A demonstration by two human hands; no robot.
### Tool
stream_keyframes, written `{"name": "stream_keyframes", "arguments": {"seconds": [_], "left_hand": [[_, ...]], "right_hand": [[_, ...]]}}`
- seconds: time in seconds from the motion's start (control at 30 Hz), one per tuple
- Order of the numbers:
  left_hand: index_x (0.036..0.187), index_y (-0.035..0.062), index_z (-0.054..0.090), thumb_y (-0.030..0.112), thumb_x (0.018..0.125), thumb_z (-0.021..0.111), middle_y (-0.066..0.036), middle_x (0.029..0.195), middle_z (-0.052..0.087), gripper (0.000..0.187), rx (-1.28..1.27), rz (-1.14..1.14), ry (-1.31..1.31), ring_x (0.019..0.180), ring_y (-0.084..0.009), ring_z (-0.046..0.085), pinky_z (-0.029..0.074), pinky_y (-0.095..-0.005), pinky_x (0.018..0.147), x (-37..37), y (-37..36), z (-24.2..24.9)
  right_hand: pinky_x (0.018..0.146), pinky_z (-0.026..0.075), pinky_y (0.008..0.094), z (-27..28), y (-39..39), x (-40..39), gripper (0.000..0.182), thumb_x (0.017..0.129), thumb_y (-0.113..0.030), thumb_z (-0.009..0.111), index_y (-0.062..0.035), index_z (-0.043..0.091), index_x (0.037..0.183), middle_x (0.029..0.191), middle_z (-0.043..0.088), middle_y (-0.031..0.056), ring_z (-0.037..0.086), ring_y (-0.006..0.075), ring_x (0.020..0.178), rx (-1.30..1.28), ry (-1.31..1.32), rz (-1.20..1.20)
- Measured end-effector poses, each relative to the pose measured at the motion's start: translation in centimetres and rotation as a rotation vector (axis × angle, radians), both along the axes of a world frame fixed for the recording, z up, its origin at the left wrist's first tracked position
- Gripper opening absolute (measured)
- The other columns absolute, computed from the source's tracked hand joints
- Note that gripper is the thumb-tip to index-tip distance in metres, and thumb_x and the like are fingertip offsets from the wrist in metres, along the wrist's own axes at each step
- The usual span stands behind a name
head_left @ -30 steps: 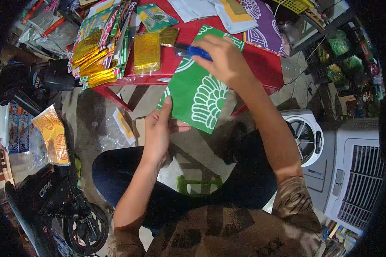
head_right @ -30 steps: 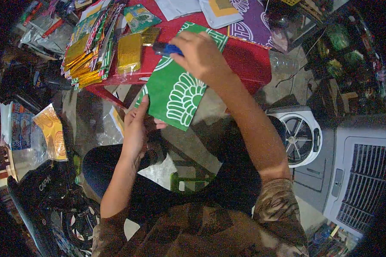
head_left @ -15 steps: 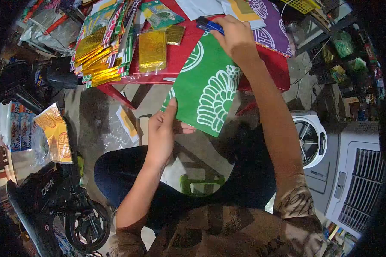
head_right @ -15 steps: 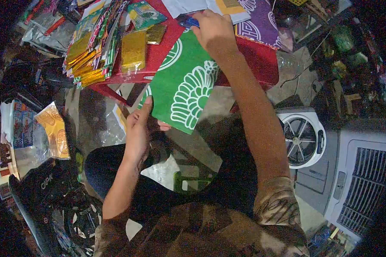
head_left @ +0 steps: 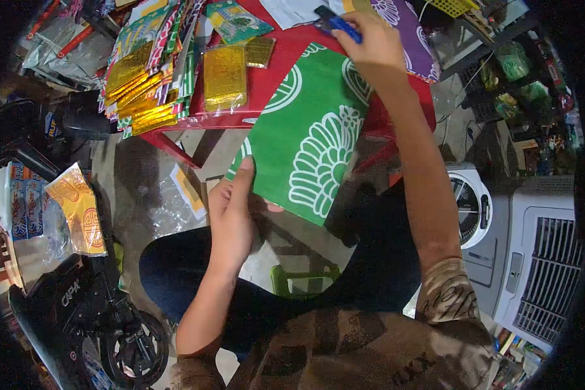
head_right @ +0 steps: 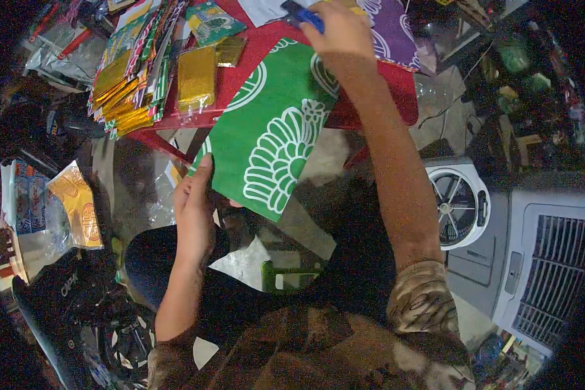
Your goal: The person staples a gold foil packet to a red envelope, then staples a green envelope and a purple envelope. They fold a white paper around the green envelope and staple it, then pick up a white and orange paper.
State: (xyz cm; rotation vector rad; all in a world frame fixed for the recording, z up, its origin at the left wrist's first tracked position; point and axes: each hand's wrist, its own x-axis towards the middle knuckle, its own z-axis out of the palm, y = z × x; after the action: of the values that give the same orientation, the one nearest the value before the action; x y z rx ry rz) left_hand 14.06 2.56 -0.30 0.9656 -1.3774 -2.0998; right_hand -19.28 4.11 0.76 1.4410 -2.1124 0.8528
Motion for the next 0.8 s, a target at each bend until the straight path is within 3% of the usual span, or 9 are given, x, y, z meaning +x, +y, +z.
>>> {"name": "stream_keyframes", "arguments": {"seconds": [0.07, 0.2, 0.3, 0.4, 0.43, 0.53, 0.63, 0.73, 0.8], "left_hand": [[0.104, -0.0030, 0.071, 0.040, 0.107, 0.047, -0.010, 0.090, 0.074, 0.049, -0.011, 0.010, 0.013, 0.074, -0.0133, 0.071, 0.059, -0.0276, 0.067, 0.0, 0.1, 0.3], [0.106, -0.0033, 0.071, 0.041, 0.107, 0.047, -0.010, 0.091, 0.074, 0.050, -0.056, 0.009, 0.021, 0.075, -0.0141, 0.071, 0.059, -0.0286, 0.068, -0.2, 0.3, 0.4], [0.106, -0.0033, 0.070, 0.041, 0.106, 0.048, -0.010, 0.091, 0.074, 0.050, -0.061, 0.018, 0.015, 0.075, -0.0144, 0.071, 0.059, -0.0289, 0.068, -0.4, 0.4, 0.3], [0.105, -0.0031, 0.071, 0.041, 0.106, 0.048, -0.010, 0.091, 0.074, 0.049, -0.056, 0.030, 0.008, 0.074, -0.0145, 0.071, 0.060, -0.0290, 0.068, -0.8, 0.5, 0.2], [0.105, -0.0029, 0.071, 0.041, 0.106, 0.048, -0.010, 0.091, 0.074, 0.049, -0.052, 0.023, 0.011, 0.074, -0.0145, 0.071, 0.060, -0.0290, 0.068, -0.9, 0.5, 0.2], [0.103, -0.0025, 0.071, 0.042, 0.106, 0.048, -0.011, 0.090, 0.074, 0.050, -0.004, -0.011, 0.027, 0.073, -0.0149, 0.071, 0.060, -0.0292, 0.068, -1.2, 0.8, 0.1], [0.101, -0.0022, 0.070, 0.044, 0.106, 0.047, -0.012, 0.090, 0.074, 0.052, -0.015, -0.013, 0.018, 0.073, -0.0155, 0.072, 0.060, -0.0293, 0.068, -1.7, 1.1, 0.0], [0.101, -0.0024, 0.069, 0.045, 0.106, 0.047, -0.013, 0.089, 0.074, 0.053, -0.040, 0.022, 0.020, 0.072, -0.0167, 0.072, 0.060, -0.0295, 0.067, -1.8, 1.4, -0.4], [0.102, -0.0026, 0.068, 0.046, 0.106, 0.047, -0.013, 0.088, 0.074, 0.053, -0.026, 0.041, 0.033, 0.072, -0.0181, 0.072, 0.060, -0.0297, 0.067, -2.0, 1.7, -0.3]], "right_hand": [[0.079, 0.053, 0.0426, 0.9, 1.8, -1.2, 0.036, 0.086, -0.032, 0.074, -0.0059, 0.071, 0.110, 0.095, 0.072, 0.0158, 0.069, 0.0345, 0.086, -0.126, -0.042, -0.030], [0.086, 0.049, 0.0510, 1.2, 5.9, -4.7, 0.040, 0.088, -0.032, 0.071, -0.0079, 0.065, 0.119, 0.101, 0.070, 0.0152, 0.067, 0.0356, 0.097, -0.086, 0.042, -0.340], [0.086, 0.050, 0.0515, -0.3, 7.5, -7.3, 0.046, 0.087, -0.034, 0.071, -0.0056, 0.064, 0.122, 0.099, 0.070, 0.0186, 0.067, 0.0395, 0.097, 0.055, -0.034, -0.467], [0.087, 0.050, 0.0513, -2.0, 8.0, -7.8, 0.051, 0.087, -0.035, 0.071, -0.0049, 0.060, 0.127, 0.099, 0.069, 0.0188, 0.067, 0.0408, 0.097, 0.111, 0.064, -0.453], [0.088, 0.050, 0.0500, -1.3, 8.0, -6.5, 0.056, 0.089, -0.036, 0.069, -0.0050, 0.055, 0.133, 0.100, 0.068, 0.0216, 0.067, 0.0397, 0.098, 0.157, 0.248, -0.558], [0.085, 0.051, 0.0498, 1.6, 8.1, -3.2, 0.061, 0.090, -0.041, 0.068, -0.0051, 0.050, 0.136, 0.095, 0.068, 0.0217, 0.068, 0.0392, 0.090, -0.136, 0.491, -0.490], [0.074, 0.054, 0.0438, 4.5, 9.6, 0.7, 0.064, 0.092, -0.047, 0.067, -0.0040, 0.049, 0.136, 0.088, 0.068, 0.0184, 0.069, 0.0334, 0.078, 0.049, -0.370, -0.297], [0.065, 0.053, 0.0358, 5.1, 10.8, 4.2, 0.069, 0.094, -0.049, 0.065, -0.0030, 0.042, 0.139, 0.084, 0.067, 0.0133, 0.068, 0.0244, 0.071, 0.313, -0.838, -0.151], [0.063, 0.052, 0.0319, 4.7, 11.3, 6.3, 0.069, 0.095, -0.044, 0.066, -0.0030, 0.037, 0.143, 0.086, 0.068, 0.0122, 0.067, 0.0196, 0.072, 0.332, -1.096, 0.075]]}}
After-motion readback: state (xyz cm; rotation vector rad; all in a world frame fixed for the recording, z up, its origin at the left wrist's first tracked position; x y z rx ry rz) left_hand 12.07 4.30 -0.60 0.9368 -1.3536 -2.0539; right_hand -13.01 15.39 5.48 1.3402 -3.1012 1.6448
